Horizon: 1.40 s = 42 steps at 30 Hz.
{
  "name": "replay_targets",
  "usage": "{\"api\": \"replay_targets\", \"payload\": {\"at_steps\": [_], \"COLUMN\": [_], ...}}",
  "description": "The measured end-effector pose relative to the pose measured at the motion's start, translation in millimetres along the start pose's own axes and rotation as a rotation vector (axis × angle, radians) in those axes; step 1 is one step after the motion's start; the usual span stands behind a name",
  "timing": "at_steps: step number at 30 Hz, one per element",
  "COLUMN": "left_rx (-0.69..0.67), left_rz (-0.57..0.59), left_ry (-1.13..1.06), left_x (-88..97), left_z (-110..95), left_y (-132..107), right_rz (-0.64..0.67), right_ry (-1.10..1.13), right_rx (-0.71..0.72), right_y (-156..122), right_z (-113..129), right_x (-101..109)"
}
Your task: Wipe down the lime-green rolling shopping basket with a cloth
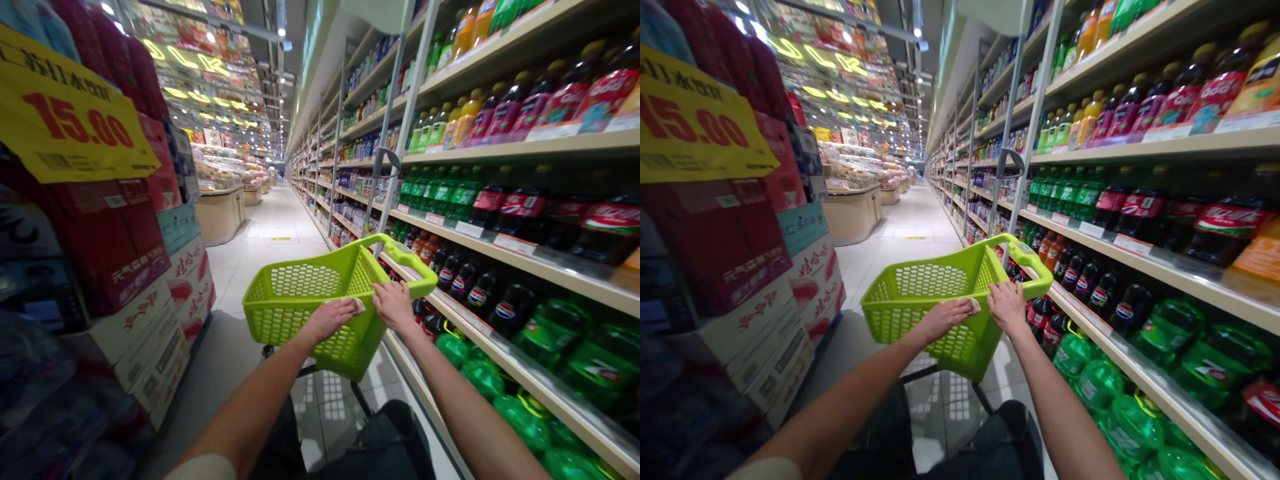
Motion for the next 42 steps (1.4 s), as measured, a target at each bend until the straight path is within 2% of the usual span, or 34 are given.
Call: {"api": "replay_targets", "payload": {"at_steps": [4, 8, 15, 17, 21, 22, 24, 27, 30, 32, 34, 36, 38, 40, 41, 42], "left_rx": [0.115, 0.341, 0.725, 0.871, 1.206, 1.276, 1.375, 1.463, 1.513, 1.513, 1.480, 1.423, 1.380, 1.368, 1.370, 1.378], "left_rz": [0.074, 0.008, -0.072, -0.199, -0.639, -0.708, -0.773, -0.880, -1.035, -1.095, -1.189, -1.339, -1.460, -1.432, -1.341, -1.189], "left_ry": [-0.090, -0.188, -0.363, -0.439, -0.688, -0.730, -0.771, -0.833, -0.940, -1.015, -1.140, -1.311, -1.472, -1.516, -1.488, -1.398], "left_x": [-0.9, 0.9, 26.8, 35.9, 38.2, 35.3, 29.5, 23.6, 20.4, 19.4, 19.1, 19.7, 20.2, 21.5, 22.8, 25.0], "left_z": [19, 32, 70, 79, 84, 83, 81, 78, 73, 68, 64, 60, 57, 56, 57, 59], "left_y": [0, -4, -76, -89, -104, -106, -108, -110, -103, -92, -79, -68, -60, -56, -56, -57], "right_rz": [0.089, 0.125, 0.053, 0.043, 0.023, 0.019, 0.016, -0.019, -0.047, 0.082, 0.249, 0.337, 0.353, 0.314, 0.287, 0.263], "right_ry": [-0.071, -0.101, -0.134, -0.135, -0.120, -0.114, -0.092, -0.009, 0.253, 0.557, 0.801, 0.960, 1.045, 1.062, 1.046, 1.018], "right_rx": [0.006, 0.001, 0.025, 0.032, 0.044, 0.044, 0.047, 0.009, -0.040, 0.028, -0.023, -0.097, -0.138, -0.188, -0.221, -0.240], "right_y": [16, 34, 50, 55, 62, 63, 64, 59, 41, 22, 5, -6, -11, -11, -10, -7], "right_z": [1, 2, 5, 6, 3, 0, -5, 0, 38, 81, 118, 140, 149, 146, 141, 136], "right_x": [-16, -30, -50, -59, -70, -71, -71, -63, -50, -49, -58, -68, -76, -81, -83, -83]}}
Point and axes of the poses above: each hand's wrist, its own y-axis towards the middle knuckle, its own x-axis out of the back of the hand, z = x × y, the point moved 5 cm from there along y, towards the middle knuckle, and after that the axes turned 14 degrees about -x, right-handed, at the moved point
